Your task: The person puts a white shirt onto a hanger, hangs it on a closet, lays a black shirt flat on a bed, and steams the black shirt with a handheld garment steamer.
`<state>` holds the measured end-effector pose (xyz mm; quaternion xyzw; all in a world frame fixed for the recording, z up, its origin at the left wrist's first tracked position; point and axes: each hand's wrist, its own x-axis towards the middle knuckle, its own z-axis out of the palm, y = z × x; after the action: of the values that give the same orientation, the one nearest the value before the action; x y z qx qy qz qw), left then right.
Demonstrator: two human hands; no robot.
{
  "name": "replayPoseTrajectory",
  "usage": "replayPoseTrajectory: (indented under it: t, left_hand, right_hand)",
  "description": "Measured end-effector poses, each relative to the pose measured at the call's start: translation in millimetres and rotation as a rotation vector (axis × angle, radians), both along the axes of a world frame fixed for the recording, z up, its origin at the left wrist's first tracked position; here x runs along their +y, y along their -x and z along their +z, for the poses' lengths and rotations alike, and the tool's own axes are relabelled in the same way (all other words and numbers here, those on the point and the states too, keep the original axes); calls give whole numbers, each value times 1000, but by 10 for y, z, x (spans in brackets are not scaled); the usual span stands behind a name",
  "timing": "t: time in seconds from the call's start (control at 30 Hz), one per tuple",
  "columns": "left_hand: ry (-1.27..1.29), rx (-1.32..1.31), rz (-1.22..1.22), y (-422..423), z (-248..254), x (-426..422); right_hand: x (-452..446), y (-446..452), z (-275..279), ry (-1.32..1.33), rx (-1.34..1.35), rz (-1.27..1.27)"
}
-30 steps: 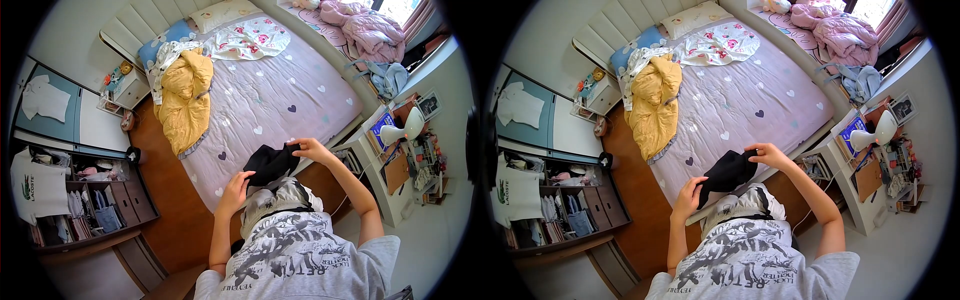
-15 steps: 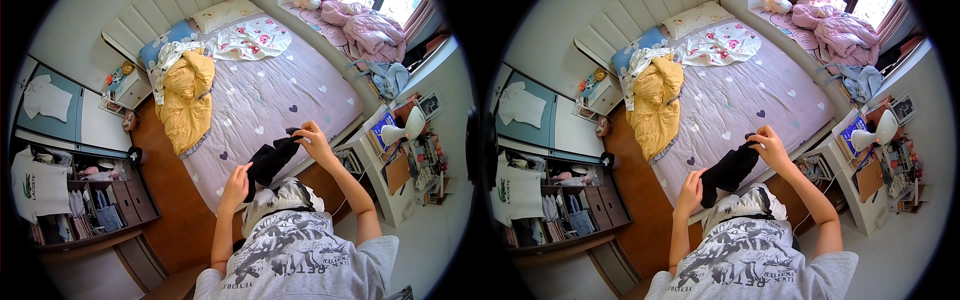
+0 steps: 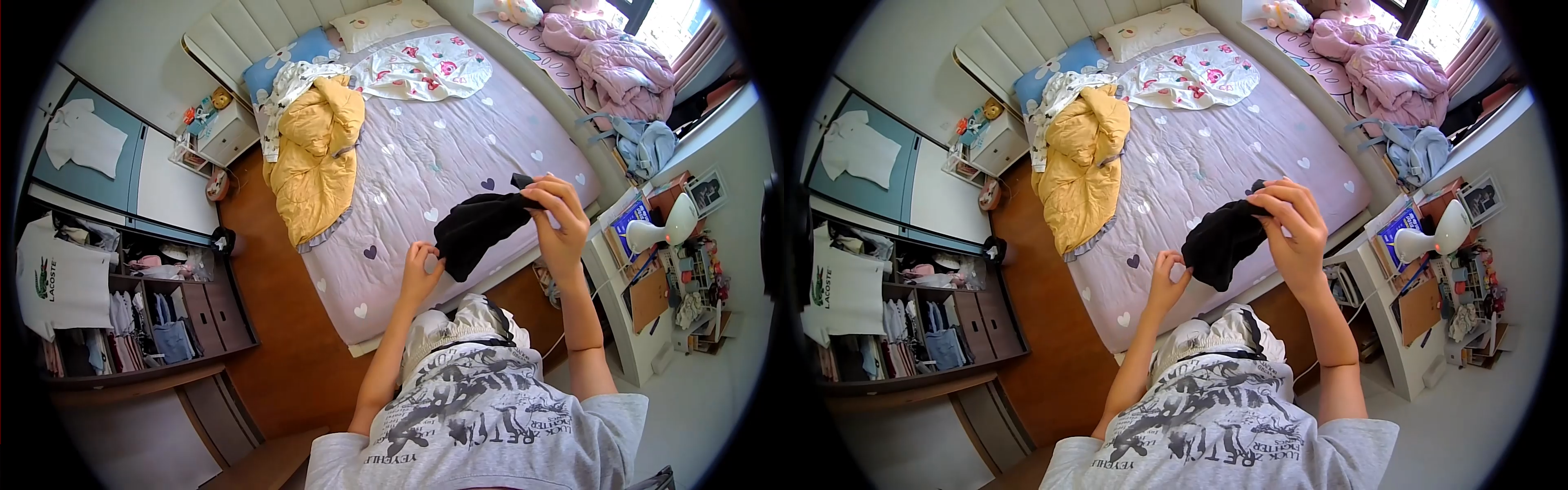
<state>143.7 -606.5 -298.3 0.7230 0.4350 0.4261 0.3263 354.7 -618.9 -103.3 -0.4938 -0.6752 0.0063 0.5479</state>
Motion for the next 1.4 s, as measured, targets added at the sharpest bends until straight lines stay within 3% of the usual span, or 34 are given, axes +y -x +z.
replayPoseTrajectory:
  t: [0.27, 0.37, 0.6, 0.73, 0.8, 1.0, 1.17, 1.3, 1.4]
  left_hand:
    - [156, -275, -42, -232, -12, -8]
    - [97, -325, 115, -170, 29, -40]
    - [-335, -177, 399, 166, 314, 83]
    - [-215, -111, 392, 251, 757, 81]
    - [-352, 100, 246, 238, 914, 51]
    - [-494, 111, 180, -36, 1205, -480]
    - [-451, 85, 29, -227, 1417, -954]
    - [-341, 14, 44, -246, 1522, -1118]
    - [-269, -32, 100, -209, 1510, -1065]
  right_hand:
    - [28, -226, 226, -38, 8, -60]
    - [57, -346, 288, -33, 36, -133]
    - [138, -593, 326, -66, 35, -205]
    - [146, -708, 453, -148, 107, -218]
    - [99, -817, 466, -161, 73, -228]
    - [-242, -1286, 295, -292, 233, -523]
    - [-378, -1595, 290, -615, 212, -479]
    - [-123, -1458, 359, -671, 154, -526]
    - [198, -1338, 343, -519, 158, -476]
